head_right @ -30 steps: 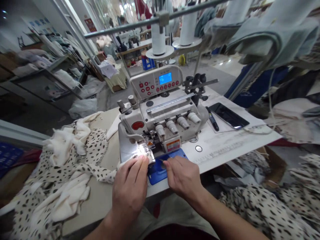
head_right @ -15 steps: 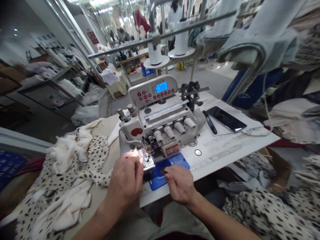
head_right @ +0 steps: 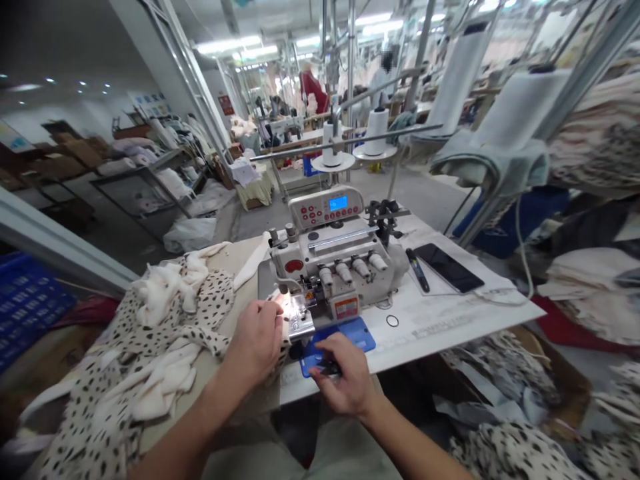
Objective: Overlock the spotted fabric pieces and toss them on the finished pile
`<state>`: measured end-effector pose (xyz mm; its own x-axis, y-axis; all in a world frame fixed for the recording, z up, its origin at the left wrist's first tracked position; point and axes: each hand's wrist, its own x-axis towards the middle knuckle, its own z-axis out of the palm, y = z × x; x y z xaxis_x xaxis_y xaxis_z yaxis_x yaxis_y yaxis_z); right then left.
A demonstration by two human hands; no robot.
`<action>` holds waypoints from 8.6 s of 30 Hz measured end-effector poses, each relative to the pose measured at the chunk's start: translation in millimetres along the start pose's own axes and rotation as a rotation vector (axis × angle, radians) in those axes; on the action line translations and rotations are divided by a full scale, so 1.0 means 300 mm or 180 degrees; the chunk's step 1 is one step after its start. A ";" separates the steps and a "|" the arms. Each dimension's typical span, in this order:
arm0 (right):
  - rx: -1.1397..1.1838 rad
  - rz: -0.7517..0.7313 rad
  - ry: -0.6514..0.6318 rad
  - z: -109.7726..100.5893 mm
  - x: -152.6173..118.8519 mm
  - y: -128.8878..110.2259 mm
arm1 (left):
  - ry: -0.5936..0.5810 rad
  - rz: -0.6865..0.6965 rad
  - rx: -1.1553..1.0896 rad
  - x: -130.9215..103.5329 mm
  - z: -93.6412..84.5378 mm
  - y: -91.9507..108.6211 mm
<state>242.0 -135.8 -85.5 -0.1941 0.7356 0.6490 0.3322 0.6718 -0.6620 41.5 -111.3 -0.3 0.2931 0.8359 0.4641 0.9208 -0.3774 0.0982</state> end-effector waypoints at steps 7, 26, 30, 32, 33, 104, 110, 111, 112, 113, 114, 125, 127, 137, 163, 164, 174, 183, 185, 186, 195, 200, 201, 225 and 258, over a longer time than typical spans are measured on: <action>0.0336 0.1104 0.0314 0.123 0.003 -0.079 | -0.0213 -0.0184 0.0054 -0.025 -0.034 0.004; 0.1796 0.2712 0.1065 0.039 -0.006 -0.044 | -0.0147 -0.0015 -0.1264 -0.076 0.092 0.180; 0.1124 0.2565 0.0272 -0.037 0.005 -0.062 | 0.0149 0.0228 -0.1436 -0.093 0.004 0.088; 0.0626 0.2293 -0.0412 -0.066 0.008 -0.079 | 0.0343 0.0439 -0.1348 -0.100 -0.082 -0.013; 0.0372 0.2088 -0.0755 -0.074 0.011 -0.087 | 0.0471 0.0514 -0.1219 -0.101 -0.128 -0.072; 0.0373 -0.0475 -0.0500 0.098 0.019 -0.082 | 0.1655 -0.1209 -0.4255 0.194 -0.712 -0.614; 0.1629 0.0996 -0.0476 0.061 0.235 -0.286 | 0.0822 -0.0489 -0.3944 0.075 -0.492 -0.221; 0.2003 0.1043 -0.0424 0.062 0.263 -0.302 | 0.0764 -0.0442 -0.3859 0.054 -0.448 -0.160; 0.2367 0.1196 -0.0401 0.060 0.285 -0.311 | 0.0719 -0.0413 -0.3809 0.033 -0.408 -0.106; 0.2659 0.1368 -0.0512 0.055 0.301 -0.313 | 0.0692 -0.0382 -0.3777 0.012 -0.372 -0.060; 0.2811 0.1513 -0.0688 0.042 0.312 -0.308 | 0.0695 -0.0344 -0.3749 -0.008 -0.342 -0.024; 0.0754 0.1044 -0.0821 -0.416 0.407 -0.155 | 0.1263 -0.0716 -0.3938 -0.154 -0.208 0.077; 0.0209 0.0832 -0.0832 -0.485 0.408 -0.113 | 0.1268 -0.0786 -0.3935 -0.178 -0.183 0.094; -0.1289 0.0740 -0.0095 -0.534 0.171 0.217 | 0.0544 -0.1322 -0.3982 -0.320 0.020 0.145; 0.0682 0.1903 -0.1209 -0.216 0.076 -0.022 | -0.0209 -0.1195 -0.1392 -0.326 0.085 0.125; 0.0719 0.2021 -0.1157 -0.214 0.073 -0.025 | -0.0455 -0.1309 -0.1354 -0.312 0.094 0.121; 0.1245 0.2143 -0.1510 -0.074 0.068 -0.118 | -0.0309 -0.2685 -0.3348 -0.321 0.063 0.046; 0.0929 0.1481 -0.1331 0.101 0.136 -0.216 | -0.0029 -0.3188 -0.4803 -0.316 -0.028 0.026; 0.0707 0.1407 -0.1172 0.118 0.136 -0.223 | -0.0044 -0.3061 -0.4770 -0.320 -0.036 0.025; 0.0613 0.1396 -0.1108 0.125 0.133 -0.224 | -0.0057 -0.2982 -0.4750 -0.322 -0.038 0.023; 0.0170 0.1287 -0.0986 0.146 0.113 -0.234 | -0.0193 -0.2276 -0.4299 -0.329 -0.051 0.010; -0.0121 0.1130 -0.0952 0.145 0.112 -0.240 | -0.0306 -0.1815 -0.3844 -0.332 -0.069 -0.012; -0.0180 0.1093 -0.0949 0.146 0.112 -0.240 | -0.0366 -0.1685 -0.3783 -0.331 -0.074 -0.019; -0.0388 0.0290 -0.0434 0.049 -0.020 -0.107 | 0.2282 -0.3680 -0.4746 -0.363 -0.268 -0.234; 0.1293 0.1736 0.0019 0.101 0.102 -0.236 | -0.1350 -0.1293 -0.3688 -0.059 -0.120 -0.132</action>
<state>184.4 -158.2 -30.1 -0.0916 0.9787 0.1838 0.0078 0.1852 -0.9827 -9.6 -125.5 19.2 0.3014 0.9509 -0.0703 0.2680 -0.0138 0.9633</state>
